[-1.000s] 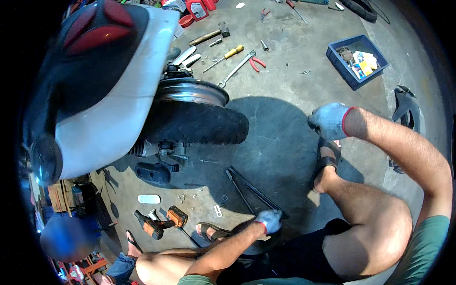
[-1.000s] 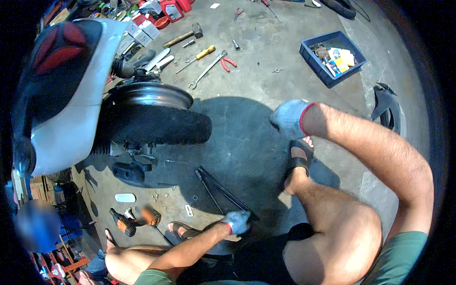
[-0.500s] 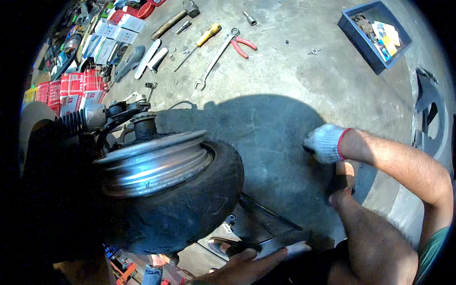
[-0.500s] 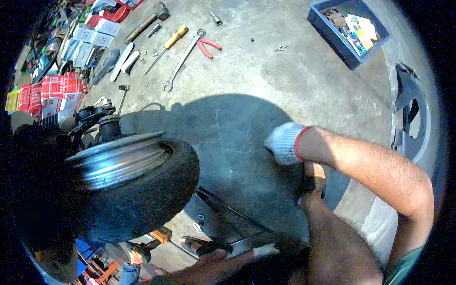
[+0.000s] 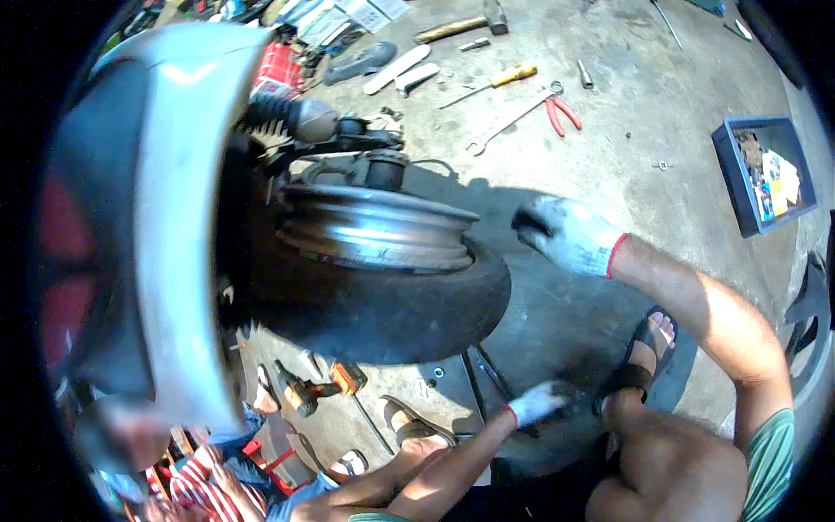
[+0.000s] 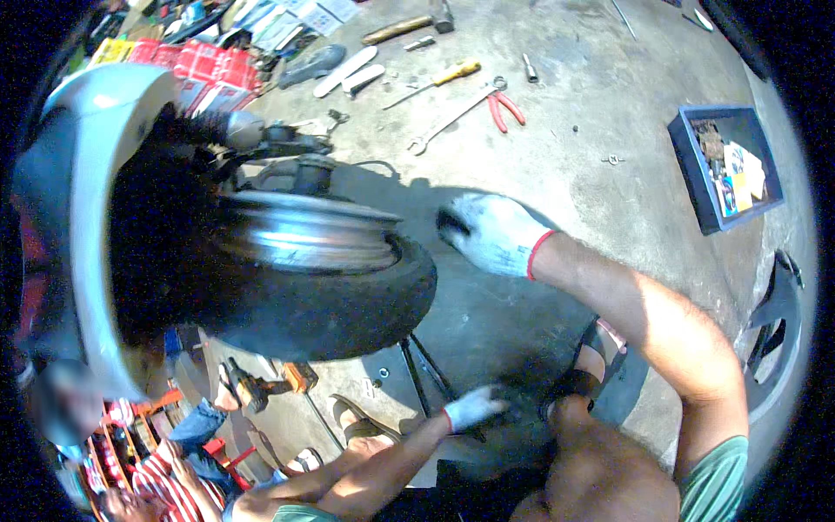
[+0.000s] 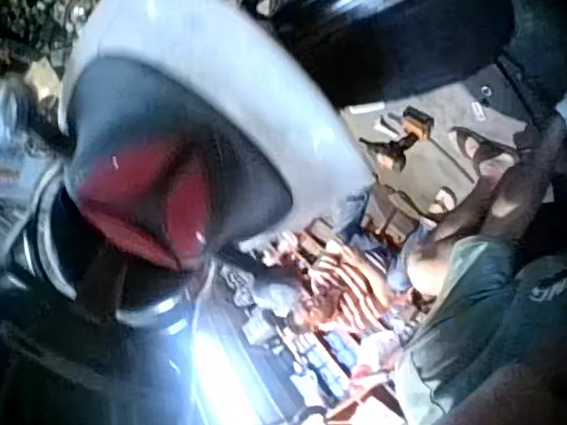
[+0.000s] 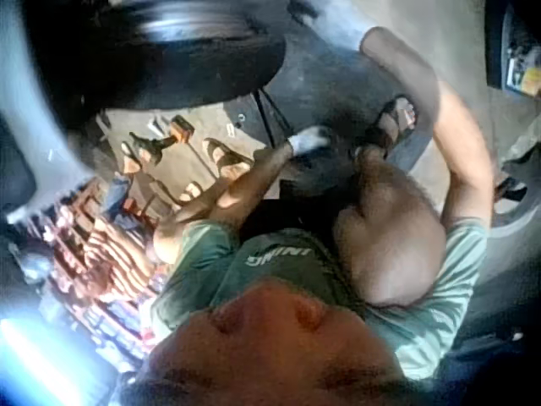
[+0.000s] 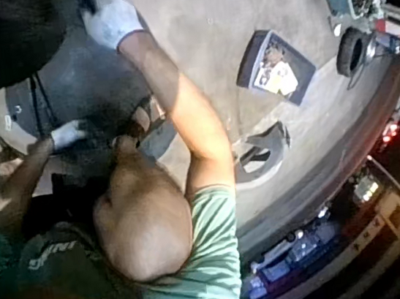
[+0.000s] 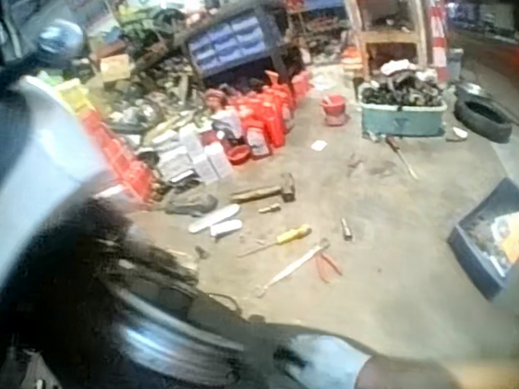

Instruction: The person removes a motorcycle wheel by hand using a metal bar to pry the tire from the rim and then uses an electric drill to unscrew components.

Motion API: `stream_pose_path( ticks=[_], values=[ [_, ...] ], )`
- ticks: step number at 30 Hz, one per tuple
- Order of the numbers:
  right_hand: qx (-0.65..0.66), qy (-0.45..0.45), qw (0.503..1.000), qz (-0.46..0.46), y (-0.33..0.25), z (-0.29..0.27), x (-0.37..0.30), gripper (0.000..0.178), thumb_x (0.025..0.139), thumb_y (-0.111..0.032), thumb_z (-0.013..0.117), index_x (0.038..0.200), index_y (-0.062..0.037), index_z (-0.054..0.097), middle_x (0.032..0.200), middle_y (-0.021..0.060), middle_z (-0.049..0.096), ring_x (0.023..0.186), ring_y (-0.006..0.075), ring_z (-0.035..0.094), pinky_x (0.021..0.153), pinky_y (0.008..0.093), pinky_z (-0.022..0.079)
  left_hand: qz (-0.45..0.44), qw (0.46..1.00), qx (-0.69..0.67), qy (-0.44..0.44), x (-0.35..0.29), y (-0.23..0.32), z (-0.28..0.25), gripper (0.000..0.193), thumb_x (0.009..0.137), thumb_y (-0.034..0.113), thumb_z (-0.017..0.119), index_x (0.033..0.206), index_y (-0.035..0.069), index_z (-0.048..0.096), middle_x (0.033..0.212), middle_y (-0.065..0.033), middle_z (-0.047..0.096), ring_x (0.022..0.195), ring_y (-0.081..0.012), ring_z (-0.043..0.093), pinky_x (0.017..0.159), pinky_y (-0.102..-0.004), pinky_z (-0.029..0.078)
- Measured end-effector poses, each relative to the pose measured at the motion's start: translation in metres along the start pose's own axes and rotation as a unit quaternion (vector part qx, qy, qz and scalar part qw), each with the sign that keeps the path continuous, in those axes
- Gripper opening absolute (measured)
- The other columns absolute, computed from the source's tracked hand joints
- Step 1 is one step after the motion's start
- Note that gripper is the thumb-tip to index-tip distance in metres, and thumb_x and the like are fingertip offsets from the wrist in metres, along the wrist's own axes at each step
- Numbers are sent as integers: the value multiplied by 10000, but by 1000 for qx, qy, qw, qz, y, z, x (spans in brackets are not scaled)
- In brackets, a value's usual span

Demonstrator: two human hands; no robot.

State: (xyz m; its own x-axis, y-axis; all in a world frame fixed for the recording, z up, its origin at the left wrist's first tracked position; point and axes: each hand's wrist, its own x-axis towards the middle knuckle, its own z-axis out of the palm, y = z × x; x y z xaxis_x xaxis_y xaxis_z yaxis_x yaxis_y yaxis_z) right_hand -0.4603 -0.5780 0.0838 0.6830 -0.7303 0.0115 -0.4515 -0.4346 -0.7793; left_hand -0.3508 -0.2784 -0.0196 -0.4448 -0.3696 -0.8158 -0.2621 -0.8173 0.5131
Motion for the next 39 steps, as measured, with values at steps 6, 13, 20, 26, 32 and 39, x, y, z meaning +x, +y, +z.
stream_pose_path(
  ticks=[6,13,20,26,32,39],
  values=[
    [130,180,973,-59,-98,0,37,334,900,-311,534,1054,-23,603,1030,235,611,984,384,593,868,438,470,136,937,-46,318,-44,16,-52,320,899,99,523,1195,0,593,1048,-89,669,916,-196,630,825,-331,511],
    [33,180,983,-10,-130,4,66,369,913,-348,509,1088,-30,570,1101,247,588,1055,392,560,910,458,443,265,849,-303,341,-93,68,-64,308,914,133,496,1193,47,594,1035,-100,679,882,-211,660,741,-321,517],
    [57,211,976,-13,-133,12,69,346,921,-273,504,1150,-21,564,1117,238,599,1070,378,568,919,444,452,357,753,-404,376,-123,106,-90,346,925,191,513,1255,94,551,1105,-89,651,970,-223,631,786,-354,495],
    [59,280,953,-100,-109,31,74,375,861,-150,538,1216,-31,553,1120,242,606,1057,382,584,931,427,469,356,731,-456,361,-96,120,-103,424,976,328,427,1341,117,471,1316,-75,534,1160,-259,526,983,-422,436],
    [92,239,948,-188,-108,19,75,195,867,-149,541,995,-4,566,923,234,597,881,412,595,756,454,490,337,714,-465,400,-85,113,-95,474,973,392,433,1363,124,455,1365,-62,502,1200,-271,499,1023,-422,398],
    [124,250,936,-212,-95,18,79,250,805,-164,604,1012,-25,580,948,205,611,900,388,596,763,449,492,344,760,-495,241,-52,120,-100,541,961,482,405,1385,147,434,1402,-59,463,1251,-259,454,1050,-424,367]
  ],
)
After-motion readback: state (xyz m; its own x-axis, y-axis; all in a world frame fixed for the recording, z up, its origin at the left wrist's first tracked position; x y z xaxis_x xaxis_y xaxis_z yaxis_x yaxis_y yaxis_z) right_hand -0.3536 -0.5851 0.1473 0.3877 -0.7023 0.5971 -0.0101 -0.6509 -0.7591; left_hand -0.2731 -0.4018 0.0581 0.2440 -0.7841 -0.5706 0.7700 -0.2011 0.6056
